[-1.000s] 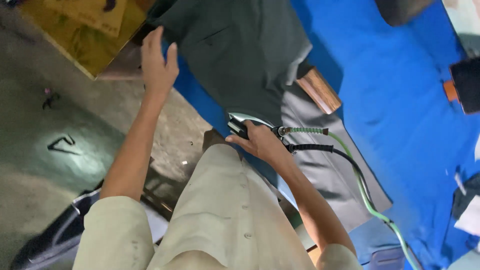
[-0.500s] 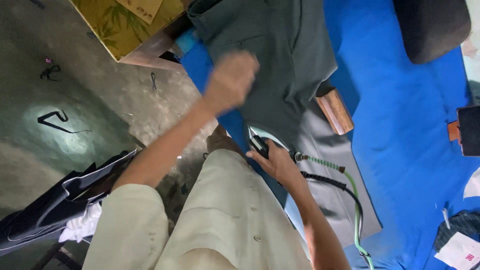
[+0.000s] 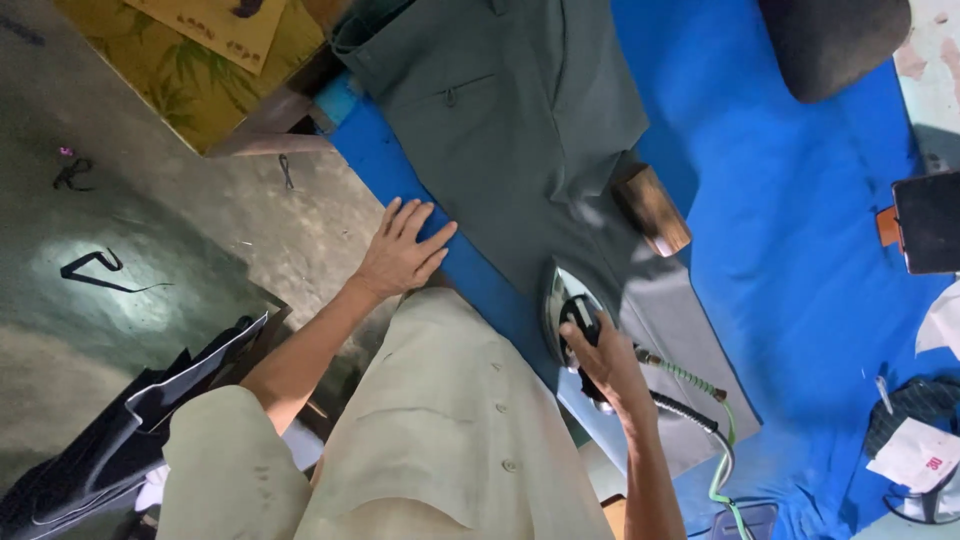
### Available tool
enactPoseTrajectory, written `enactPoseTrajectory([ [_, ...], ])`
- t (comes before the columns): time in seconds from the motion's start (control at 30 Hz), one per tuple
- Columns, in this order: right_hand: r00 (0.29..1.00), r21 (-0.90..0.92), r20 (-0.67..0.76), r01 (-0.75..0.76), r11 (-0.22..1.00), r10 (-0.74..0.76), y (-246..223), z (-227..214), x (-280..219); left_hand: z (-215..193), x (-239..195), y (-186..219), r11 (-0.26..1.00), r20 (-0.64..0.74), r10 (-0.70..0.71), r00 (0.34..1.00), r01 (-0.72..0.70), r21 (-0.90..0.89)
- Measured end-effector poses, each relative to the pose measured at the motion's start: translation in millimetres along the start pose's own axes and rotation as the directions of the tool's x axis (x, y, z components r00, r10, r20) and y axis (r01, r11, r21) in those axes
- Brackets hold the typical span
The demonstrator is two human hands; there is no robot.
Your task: The person irons a pair of gray trousers on a blue-covered ironing board. They use a steam iron and a wooden pressing block to smooth the fabric, repeatedly adjusting the trousers and ironing different sections including the legs and waist area.
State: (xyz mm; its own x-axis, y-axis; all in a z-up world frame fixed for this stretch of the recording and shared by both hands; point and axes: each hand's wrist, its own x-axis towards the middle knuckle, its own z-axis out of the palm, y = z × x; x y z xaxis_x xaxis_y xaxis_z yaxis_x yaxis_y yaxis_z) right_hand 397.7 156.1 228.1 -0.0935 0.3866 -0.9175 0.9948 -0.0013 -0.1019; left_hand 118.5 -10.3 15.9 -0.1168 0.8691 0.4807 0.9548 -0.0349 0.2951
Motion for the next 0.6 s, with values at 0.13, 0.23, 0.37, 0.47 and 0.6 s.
enactPoseTrajectory([
  [0.13,0.979,0.01,-0.106,0.175,0.984,-0.173,-14.4,-2.0,12.6,0.9,-0.1,5.1,0.997,-0.002,-0.066,0.998,0.066,-0.044],
  [0.23,0.896,-0.026,-0.161,0.416,0.909,-0.415,-34.7,-1.7,17.9,-0.4,3.9,7.6,0.991,-0.018,-0.093,0.995,0.091,-0.094],
  [0.37,0.735,-0.175,-0.247,0.607,0.775,-0.631,-44.7,18.1,55.6,-25.1,44.5,9.5,0.977,-0.027,-0.151,0.988,0.145,-0.159],
  [0.47,0.675,-0.283,-0.333,0.594,0.753,-0.658,-65.6,35.0,63.6,-38.4,104.1,5.3,0.972,-0.051,-0.127,0.991,0.114,-0.207],
  [0.6,0.629,-0.327,-0.425,0.564,0.759,-0.651,-91.0,40.4,64.3,-20.7,199.9,4.5,0.918,-0.007,0.065,0.998,-0.062,-0.392],
])
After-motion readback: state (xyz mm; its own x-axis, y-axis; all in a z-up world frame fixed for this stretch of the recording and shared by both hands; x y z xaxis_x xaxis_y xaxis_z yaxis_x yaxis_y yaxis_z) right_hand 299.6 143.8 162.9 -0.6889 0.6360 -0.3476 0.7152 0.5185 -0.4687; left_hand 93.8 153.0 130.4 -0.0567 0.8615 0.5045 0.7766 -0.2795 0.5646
